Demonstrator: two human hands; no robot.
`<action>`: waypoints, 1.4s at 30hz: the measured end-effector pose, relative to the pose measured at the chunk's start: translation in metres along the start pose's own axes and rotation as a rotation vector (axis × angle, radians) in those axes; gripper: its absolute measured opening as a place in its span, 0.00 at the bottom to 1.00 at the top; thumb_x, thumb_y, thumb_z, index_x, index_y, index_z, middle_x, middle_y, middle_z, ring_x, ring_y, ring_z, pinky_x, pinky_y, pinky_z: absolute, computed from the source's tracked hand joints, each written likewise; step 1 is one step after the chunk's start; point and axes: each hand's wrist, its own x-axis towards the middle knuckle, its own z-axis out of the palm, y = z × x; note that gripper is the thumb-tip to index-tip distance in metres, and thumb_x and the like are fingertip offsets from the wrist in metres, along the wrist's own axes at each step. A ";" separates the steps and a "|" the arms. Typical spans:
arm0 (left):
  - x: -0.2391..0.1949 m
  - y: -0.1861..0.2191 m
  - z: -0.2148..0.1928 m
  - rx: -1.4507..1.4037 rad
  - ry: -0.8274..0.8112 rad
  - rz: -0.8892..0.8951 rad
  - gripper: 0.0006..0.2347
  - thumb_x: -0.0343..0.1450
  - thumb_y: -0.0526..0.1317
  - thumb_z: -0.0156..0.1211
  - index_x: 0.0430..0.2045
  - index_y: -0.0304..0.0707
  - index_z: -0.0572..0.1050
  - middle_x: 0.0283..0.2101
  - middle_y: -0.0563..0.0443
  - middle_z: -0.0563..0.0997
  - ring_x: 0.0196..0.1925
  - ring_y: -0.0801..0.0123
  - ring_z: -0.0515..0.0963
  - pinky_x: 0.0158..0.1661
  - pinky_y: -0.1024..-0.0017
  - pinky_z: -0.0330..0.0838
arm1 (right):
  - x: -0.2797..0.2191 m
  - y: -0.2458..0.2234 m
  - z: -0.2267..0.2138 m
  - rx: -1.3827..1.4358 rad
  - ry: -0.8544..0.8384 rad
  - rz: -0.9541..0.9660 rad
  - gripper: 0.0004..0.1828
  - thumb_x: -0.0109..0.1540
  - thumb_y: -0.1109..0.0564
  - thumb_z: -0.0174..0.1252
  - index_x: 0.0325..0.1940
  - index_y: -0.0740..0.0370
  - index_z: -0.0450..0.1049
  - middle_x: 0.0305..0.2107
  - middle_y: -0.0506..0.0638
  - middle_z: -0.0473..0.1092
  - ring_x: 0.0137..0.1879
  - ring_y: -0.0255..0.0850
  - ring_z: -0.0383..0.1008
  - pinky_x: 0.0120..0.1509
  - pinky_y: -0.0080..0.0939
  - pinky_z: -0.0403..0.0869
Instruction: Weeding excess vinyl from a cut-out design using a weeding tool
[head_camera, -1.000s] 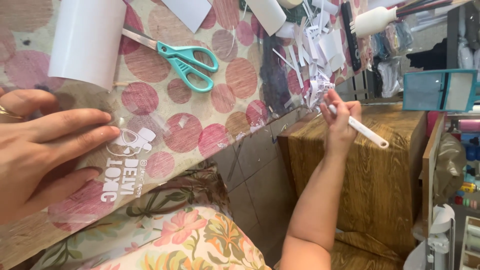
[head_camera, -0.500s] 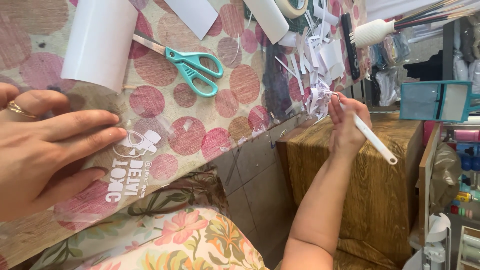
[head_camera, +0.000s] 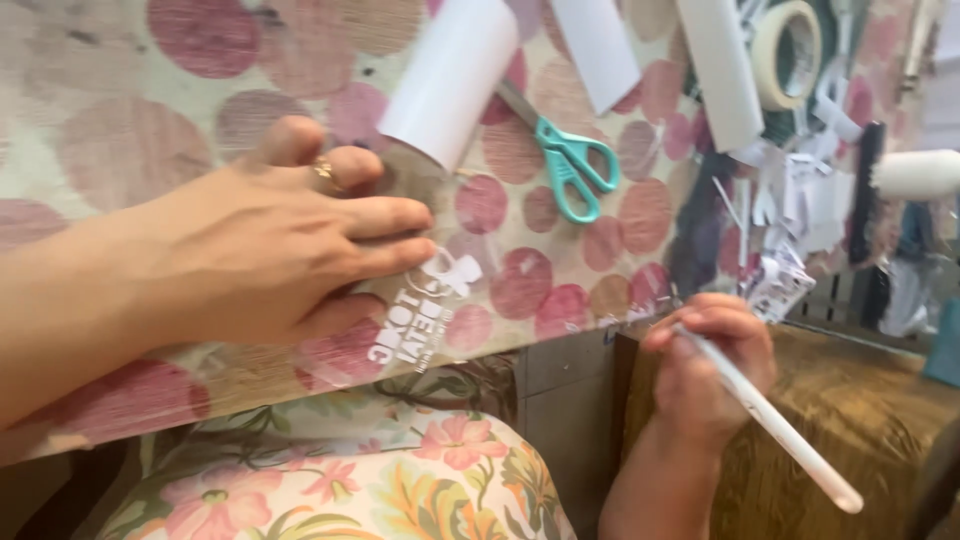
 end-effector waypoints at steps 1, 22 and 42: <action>-0.001 0.000 0.001 0.016 0.051 0.016 0.25 0.69 0.56 0.50 0.58 0.49 0.75 0.62 0.52 0.76 0.54 0.56 0.78 0.57 0.52 0.53 | -0.005 -0.003 0.014 0.109 0.000 0.050 0.10 0.56 0.69 0.56 0.40 0.65 0.67 0.35 0.60 0.66 0.25 0.38 0.68 0.30 0.29 0.73; 0.002 0.010 -0.007 0.112 0.088 -0.018 0.23 0.63 0.54 0.49 0.53 0.61 0.75 0.56 0.64 0.76 0.57 0.58 0.69 0.56 0.50 0.52 | 0.019 0.012 0.094 0.082 -0.369 0.017 0.07 0.60 0.59 0.64 0.36 0.59 0.71 0.31 0.55 0.69 0.34 0.40 0.72 0.41 0.34 0.73; 0.009 -0.001 -0.035 -0.193 -0.193 -0.157 0.25 0.59 0.59 0.67 0.45 0.52 0.75 0.63 0.40 0.68 0.59 0.48 0.68 0.53 0.43 0.49 | 0.007 -0.007 0.101 -0.432 -0.656 -0.418 0.11 0.64 0.65 0.68 0.50 0.64 0.80 0.46 0.53 0.63 0.48 0.48 0.69 0.53 0.42 0.77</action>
